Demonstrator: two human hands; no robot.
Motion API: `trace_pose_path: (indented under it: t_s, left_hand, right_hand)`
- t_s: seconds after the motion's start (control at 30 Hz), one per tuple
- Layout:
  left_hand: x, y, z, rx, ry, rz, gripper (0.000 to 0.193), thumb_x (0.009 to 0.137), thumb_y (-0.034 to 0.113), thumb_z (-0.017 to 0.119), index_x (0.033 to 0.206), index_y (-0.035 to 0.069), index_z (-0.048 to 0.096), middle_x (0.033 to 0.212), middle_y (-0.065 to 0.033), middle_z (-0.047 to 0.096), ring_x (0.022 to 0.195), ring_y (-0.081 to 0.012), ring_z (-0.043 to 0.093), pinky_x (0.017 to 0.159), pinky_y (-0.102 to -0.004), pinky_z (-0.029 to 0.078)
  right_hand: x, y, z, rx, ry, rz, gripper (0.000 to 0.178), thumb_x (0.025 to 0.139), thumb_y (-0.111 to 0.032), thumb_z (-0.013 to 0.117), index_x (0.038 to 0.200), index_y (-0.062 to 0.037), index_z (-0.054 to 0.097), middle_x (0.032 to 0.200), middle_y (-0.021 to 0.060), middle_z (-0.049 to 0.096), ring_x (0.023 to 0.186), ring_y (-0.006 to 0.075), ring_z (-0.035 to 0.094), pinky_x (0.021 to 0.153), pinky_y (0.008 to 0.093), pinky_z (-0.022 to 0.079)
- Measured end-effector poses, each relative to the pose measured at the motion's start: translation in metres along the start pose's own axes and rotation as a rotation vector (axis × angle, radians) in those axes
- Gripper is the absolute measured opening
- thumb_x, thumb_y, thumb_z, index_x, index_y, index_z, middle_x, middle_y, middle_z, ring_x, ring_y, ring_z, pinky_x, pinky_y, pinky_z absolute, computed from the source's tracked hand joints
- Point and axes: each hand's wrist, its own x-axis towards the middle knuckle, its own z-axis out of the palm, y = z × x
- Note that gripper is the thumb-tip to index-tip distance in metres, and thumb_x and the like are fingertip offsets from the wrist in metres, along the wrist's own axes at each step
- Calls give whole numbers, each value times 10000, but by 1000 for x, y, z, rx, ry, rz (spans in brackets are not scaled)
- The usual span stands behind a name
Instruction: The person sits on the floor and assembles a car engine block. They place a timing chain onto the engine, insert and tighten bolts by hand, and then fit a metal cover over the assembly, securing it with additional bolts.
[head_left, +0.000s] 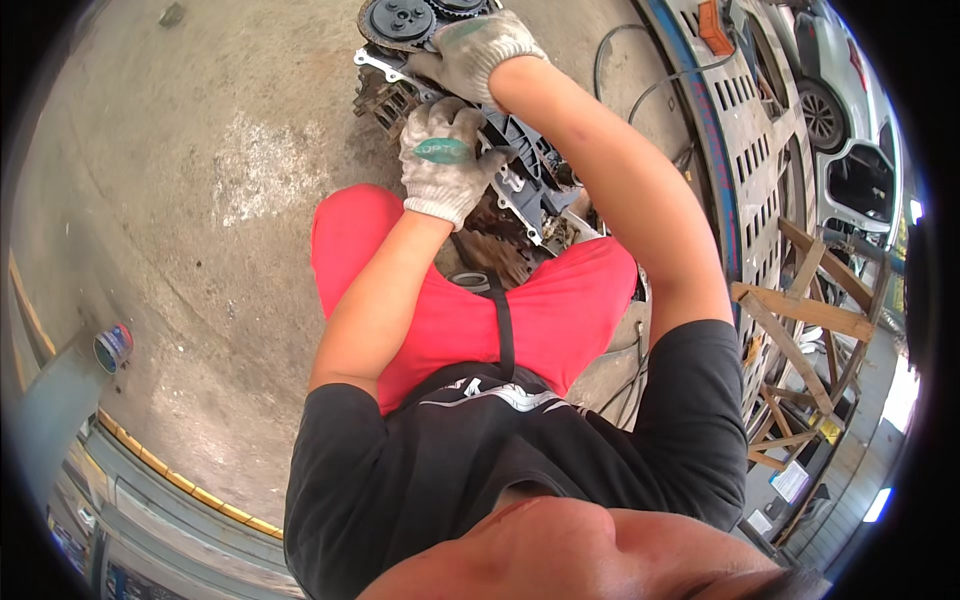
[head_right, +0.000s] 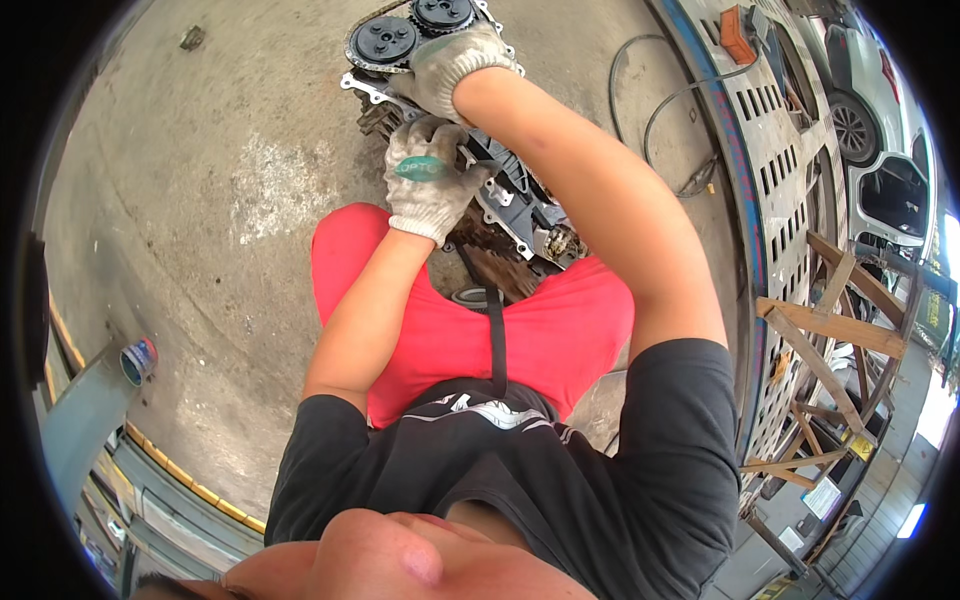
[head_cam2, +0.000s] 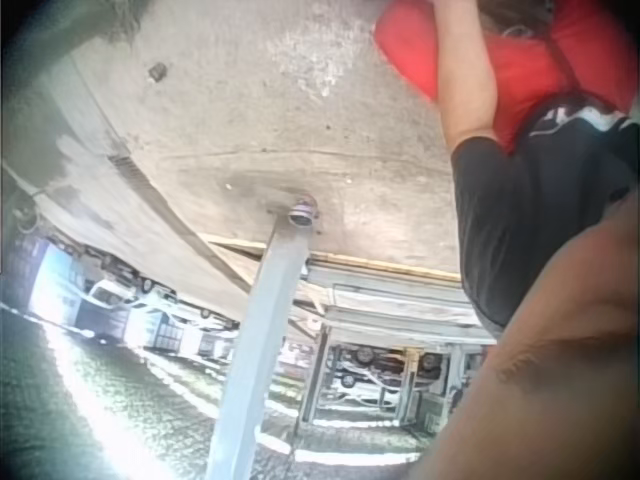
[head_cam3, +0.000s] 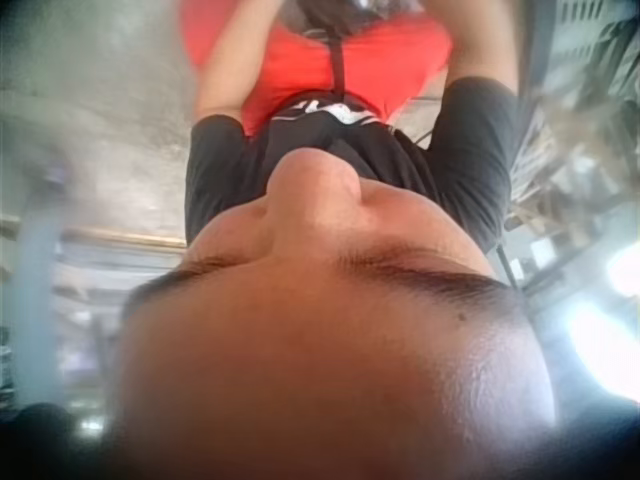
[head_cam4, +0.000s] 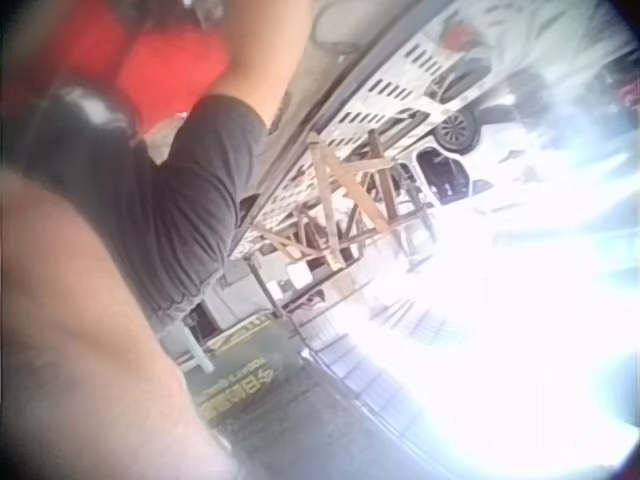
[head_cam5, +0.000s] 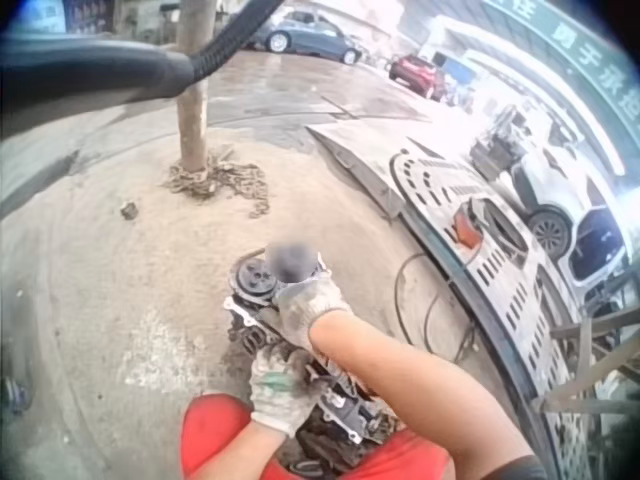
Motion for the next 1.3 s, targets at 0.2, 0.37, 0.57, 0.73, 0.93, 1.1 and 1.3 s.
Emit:
trace_pose_path:
  t_s: [0.2, 0.37, 0.57, 0.73, 0.93, 1.1, 1.3]
  left_hand:
    - [-2, 0, 0, -28, -14, 33, 507, 690, 402, 904, 1080, 126, 733, 1208, -143, 650, 1215, -401, 545, 1058, -525, 454]
    - [-4, -1, 6, 67, -18, -19, 511, 694, 423, 908, 1071, 124, 734, 1215, -148, 648, 1228, -408, 537, 1055, -524, 459]
    - [-5, -2, 4, 10, -44, 3, 554, 702, 472, 892, 1102, 123, 730, 1238, -159, 629, 1236, -408, 528, 1061, -523, 459]
    - [-5, -6, 4, 94, -16, 36, 538, 713, 459, 883, 1099, 121, 722, 1226, -162, 632, 1230, -410, 531, 1052, -528, 463]
    - [-4, -4, 5, 35, -12, 13, 541, 711, 438, 888, 1110, 124, 703, 1231, -165, 629, 1223, -415, 538, 1041, -537, 467]
    - [-7, -1, 6, 48, -22, 8, 549, 701, 421, 894, 1113, 119, 693, 1213, -172, 630, 1194, -427, 547, 1013, -550, 475]
    - [-6, -6, 8, 55, 41, 48, 524, 690, 439, 895, 1071, 138, 698, 1193, -151, 616, 1174, -402, 533, 1035, -548, 442]
  right_hand:
    - [6, -1, 22, 14, 53, 13, 443, 1079, -426, 477, 1138, -107, 779, 1088, 91, 787, 1028, 290, 753, 854, 461, 585]
    - [-15, -5, -7, -94, 54, -71, 553, 1099, -470, 400, 1123, -72, 784, 1077, 111, 781, 1008, 306, 759, 883, 453, 585]
    - [1, -3, 15, 13, -5, 7, 510, 1089, -437, 413, 1134, -92, 786, 1085, 107, 784, 1014, 297, 759, 879, 451, 585]
    - [3, -6, 14, 6, -6, -14, 476, 1081, -410, 425, 1144, -109, 789, 1092, 104, 785, 1019, 290, 759, 875, 450, 586]
    - [5, -4, 14, 51, -8, 6, 439, 1071, -377, 438, 1156, -130, 791, 1100, 100, 788, 1025, 281, 759, 871, 449, 587]
    - [6, -3, 15, 57, -10, 36, 412, 1063, -349, 450, 1165, -146, 793, 1107, 96, 790, 1029, 274, 759, 867, 448, 588]
    - [-5, -11, 1, 8, -40, 63, 357, 1045, -292, 482, 1222, -201, 778, 1145, 54, 788, 1074, 277, 753, 862, 451, 596]
